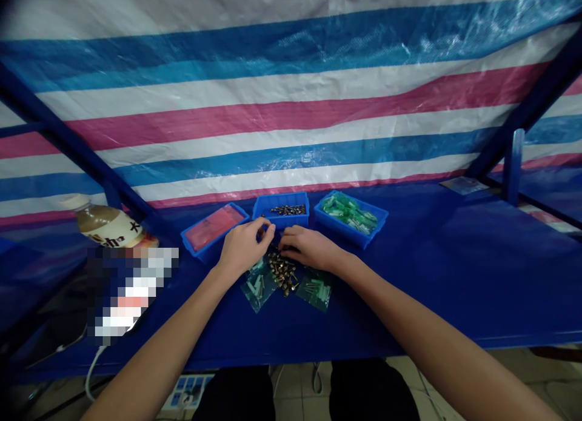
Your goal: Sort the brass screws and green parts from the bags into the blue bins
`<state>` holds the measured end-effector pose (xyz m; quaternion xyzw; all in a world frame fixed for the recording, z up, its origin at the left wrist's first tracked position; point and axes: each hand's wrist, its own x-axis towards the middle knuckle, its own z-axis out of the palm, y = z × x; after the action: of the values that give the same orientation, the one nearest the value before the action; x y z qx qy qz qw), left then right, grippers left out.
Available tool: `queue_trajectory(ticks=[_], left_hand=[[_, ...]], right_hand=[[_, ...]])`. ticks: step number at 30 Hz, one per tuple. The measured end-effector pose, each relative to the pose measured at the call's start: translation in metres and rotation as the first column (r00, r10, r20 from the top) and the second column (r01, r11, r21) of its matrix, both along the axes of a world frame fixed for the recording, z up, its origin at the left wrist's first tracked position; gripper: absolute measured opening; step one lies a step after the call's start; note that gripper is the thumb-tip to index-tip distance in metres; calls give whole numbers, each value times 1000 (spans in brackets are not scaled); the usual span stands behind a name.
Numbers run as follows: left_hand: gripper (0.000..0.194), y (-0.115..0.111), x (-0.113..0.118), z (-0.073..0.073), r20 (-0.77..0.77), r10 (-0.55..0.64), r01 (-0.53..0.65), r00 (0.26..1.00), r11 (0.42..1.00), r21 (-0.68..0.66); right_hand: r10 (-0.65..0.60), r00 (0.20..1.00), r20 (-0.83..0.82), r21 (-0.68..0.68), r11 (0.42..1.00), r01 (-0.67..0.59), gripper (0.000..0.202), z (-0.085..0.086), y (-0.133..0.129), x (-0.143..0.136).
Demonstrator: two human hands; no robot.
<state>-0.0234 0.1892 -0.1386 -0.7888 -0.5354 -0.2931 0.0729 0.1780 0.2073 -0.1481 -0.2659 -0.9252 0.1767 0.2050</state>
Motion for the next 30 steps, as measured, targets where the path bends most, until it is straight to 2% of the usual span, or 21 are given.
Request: queue_trajectory(ticks=[2,4,7,9,11,14,17,23,30], left_hand=[[25,1,0,-1,10,-13,13,1000,1000,0],[25,1,0,-1,9,-37,37,999,999,-2],[21,0,0,1,4,-121,120,993,992,41],[18,-1,1,2,29,-198,195,980,977,82],[17,-2,3,3,80,-270,261,960,959,109],[17,-3,6,1,154,-340,321,928,937,135],[16,-3,7,-2,190,-370,342,909,925,162],[11,-3,5,-2,155,-376,342,914,917,207],[10,-5,7,1,145,-350,315,925,923,219]], right_hand=[[-57,997,-51,-32,998,56,12,1,1,0],[-162,975,-149,-123,982,144,12,3,2,0],[-332,896,-296,-393,897,202,17,6,4,0],[-408,833,-374,-570,810,141,22,7,5,0],[-453,772,-446,-674,738,43,26,7,5,0],[-472,723,-505,-745,661,-89,29,8,2,-1],[-471,724,-504,-780,608,-147,28,9,-1,-1],[-445,765,-465,-778,617,-114,28,10,-3,-2],[-350,821,-452,-664,746,-47,34,9,-1,0]])
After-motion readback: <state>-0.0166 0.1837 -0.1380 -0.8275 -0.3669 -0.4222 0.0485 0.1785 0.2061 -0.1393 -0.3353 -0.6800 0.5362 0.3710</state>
